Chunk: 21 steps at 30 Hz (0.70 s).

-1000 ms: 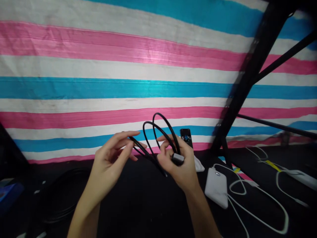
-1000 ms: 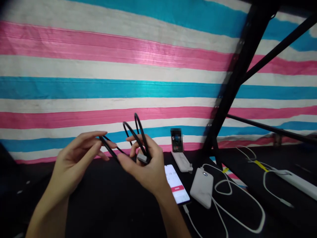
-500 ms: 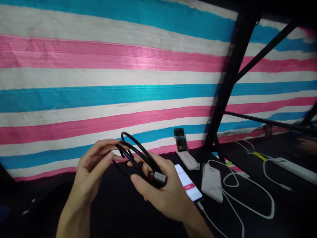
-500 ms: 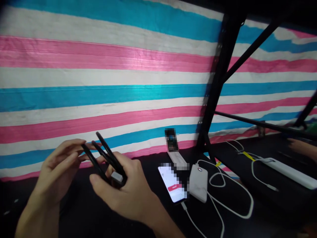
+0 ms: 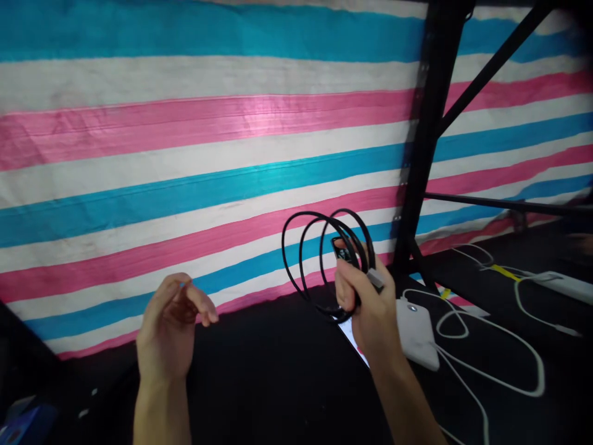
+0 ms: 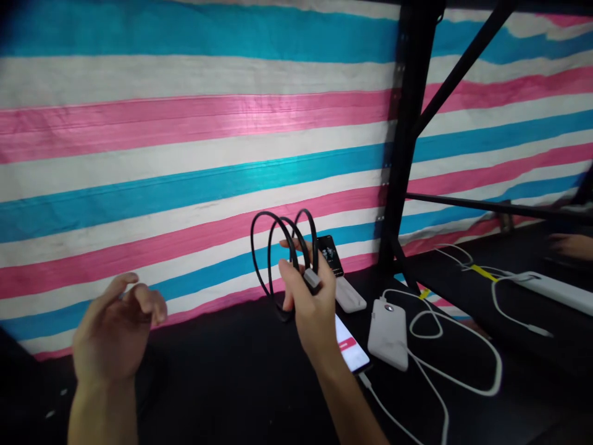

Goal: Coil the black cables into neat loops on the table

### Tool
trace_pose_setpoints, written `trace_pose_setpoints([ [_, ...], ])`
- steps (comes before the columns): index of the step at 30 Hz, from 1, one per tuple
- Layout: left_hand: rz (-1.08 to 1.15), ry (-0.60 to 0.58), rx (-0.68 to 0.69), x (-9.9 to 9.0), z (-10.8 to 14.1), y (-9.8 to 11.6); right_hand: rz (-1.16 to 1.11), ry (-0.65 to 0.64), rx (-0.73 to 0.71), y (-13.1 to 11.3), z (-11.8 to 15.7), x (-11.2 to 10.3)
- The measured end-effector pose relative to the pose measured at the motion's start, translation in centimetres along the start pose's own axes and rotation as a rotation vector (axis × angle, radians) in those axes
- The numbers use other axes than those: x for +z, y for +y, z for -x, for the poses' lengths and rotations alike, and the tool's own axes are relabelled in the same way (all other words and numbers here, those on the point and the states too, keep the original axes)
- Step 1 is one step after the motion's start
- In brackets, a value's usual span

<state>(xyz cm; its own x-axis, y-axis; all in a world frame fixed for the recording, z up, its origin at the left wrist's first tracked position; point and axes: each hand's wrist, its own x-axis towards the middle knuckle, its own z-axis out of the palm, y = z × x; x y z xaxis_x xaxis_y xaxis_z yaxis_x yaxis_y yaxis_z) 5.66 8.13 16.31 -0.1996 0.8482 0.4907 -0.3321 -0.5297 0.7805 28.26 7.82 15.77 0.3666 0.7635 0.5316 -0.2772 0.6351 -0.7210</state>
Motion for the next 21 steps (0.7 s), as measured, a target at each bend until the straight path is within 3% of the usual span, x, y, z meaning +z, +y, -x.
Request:
trace_pose_setpoints([
  [3, -0.129, -0.139, -0.052, 1.3, 0.5, -0.7, 0.060, -0.125, 0.100, -0.4, 1.1, 0.9],
  [7, -0.289, -0.292, -0.204, 2.2, 1.0, -1.2, 0.090, -0.510, 0.257, -0.4, 2.4, 2.2],
  [10, -0.275, -0.261, -0.347, 2.5, 1.4, -1.3, 0.117, -0.796, 0.362, 0.6, 2.8, 3.0],
  [13, -0.381, -0.115, -0.352, 2.5, 1.6, -1.3, -0.057, -0.956, 0.486, 2.6, 2.6, 3.4],
  [16, -0.404, -0.020, -0.292, 2.5, 1.4, -1.5, -0.269, -0.938, 0.578, 4.1, 1.8, 3.4],
  [21, -0.081, -0.155, -0.400, 2.3, 0.5, -1.4, -0.152, -0.684, 0.527, 4.4, 0.3, 3.0],
])
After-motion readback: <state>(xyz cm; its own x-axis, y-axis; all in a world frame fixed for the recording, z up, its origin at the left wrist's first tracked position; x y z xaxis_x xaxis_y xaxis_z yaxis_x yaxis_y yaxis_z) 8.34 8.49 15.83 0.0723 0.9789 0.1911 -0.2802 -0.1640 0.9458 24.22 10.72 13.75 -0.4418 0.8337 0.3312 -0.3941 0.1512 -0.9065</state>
